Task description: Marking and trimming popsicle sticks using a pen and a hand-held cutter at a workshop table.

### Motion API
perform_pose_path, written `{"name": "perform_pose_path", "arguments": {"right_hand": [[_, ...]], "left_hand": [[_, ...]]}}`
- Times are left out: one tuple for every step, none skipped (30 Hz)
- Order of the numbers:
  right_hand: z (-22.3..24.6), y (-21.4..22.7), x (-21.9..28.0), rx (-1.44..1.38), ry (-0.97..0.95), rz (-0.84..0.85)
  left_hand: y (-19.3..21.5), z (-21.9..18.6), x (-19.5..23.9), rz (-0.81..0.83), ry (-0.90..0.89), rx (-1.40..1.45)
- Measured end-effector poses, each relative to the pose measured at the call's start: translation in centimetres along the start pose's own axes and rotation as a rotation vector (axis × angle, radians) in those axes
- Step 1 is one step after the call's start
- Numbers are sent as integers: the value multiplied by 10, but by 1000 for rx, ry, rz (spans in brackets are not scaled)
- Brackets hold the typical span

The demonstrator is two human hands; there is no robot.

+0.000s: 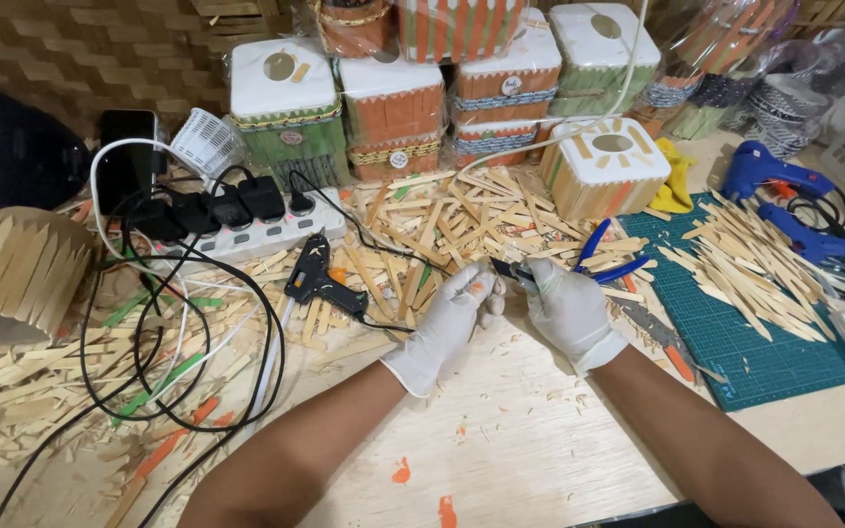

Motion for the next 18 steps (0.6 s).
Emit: {"name": "perform_pose_path", "arguments": {"right_hand": [[-1, 0, -1, -1, -1, -1], [-2, -1, -1, -39, -11, 14], [-2, -2, -2, -77, -20, 29], [-2, -2, -1, -78, -22, 30], [-2, -1, 0, -35, -11, 39], [-1, -1, 0, 7, 0, 47], [-1, 0, 1, 7, -1, 49], [0, 1, 1, -18, 4, 69], [1, 2, 1, -43, 9, 89], [5, 6, -1, -43, 8, 91], [9, 10, -3, -86, 15, 102], [13, 14, -4, -130, 21, 112], [12, 12, -3, -132, 19, 115], [11, 11, -4, -134, 45, 113], [10, 9, -4, -135, 71, 112], [9, 9, -5, -134, 69, 111], [9, 10, -6, -120, 104, 103], [10, 10, -8, -104, 141, 96]], "left_hand": [[0, 3, -3, 0, 0, -1], [0, 7, -5, 0, 11, 27], [1, 11, -7, 0, 23, 56], [0, 11, -4, -1, 25, 56], [-2, 11, -1, 54, 56, 99], [-5, 11, 2, 109, 86, 143], [-7, 7, 6, 108, 88, 143], [-9, 3, 9, 131, 115, 185], [-12, 0, 12, 155, 141, 228], [-9, 11, 11, 154, 143, 229], [-7, 21, 10, 198, 142, 235], [-5, 31, 10, 241, 142, 240], [-10, 22, 19, 239, 145, 240], [-16, 12, 26, 260, 156, 278], [-23, 2, 35, 281, 166, 317], [-18, 15, 33, 283, 168, 316], [-13, 28, 32, 307, 167, 379], [-9, 40, 31, 330, 166, 443]]}}
Point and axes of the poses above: each hand's wrist, its own x-axis away from the middle knuckle, its own y-axis out of the back of the hand, z = x × y, the point moved 4 cm from there along -x, towards the middle knuckle, and after that the axes turned 4 degrees about -y, right-handed, at the moved point
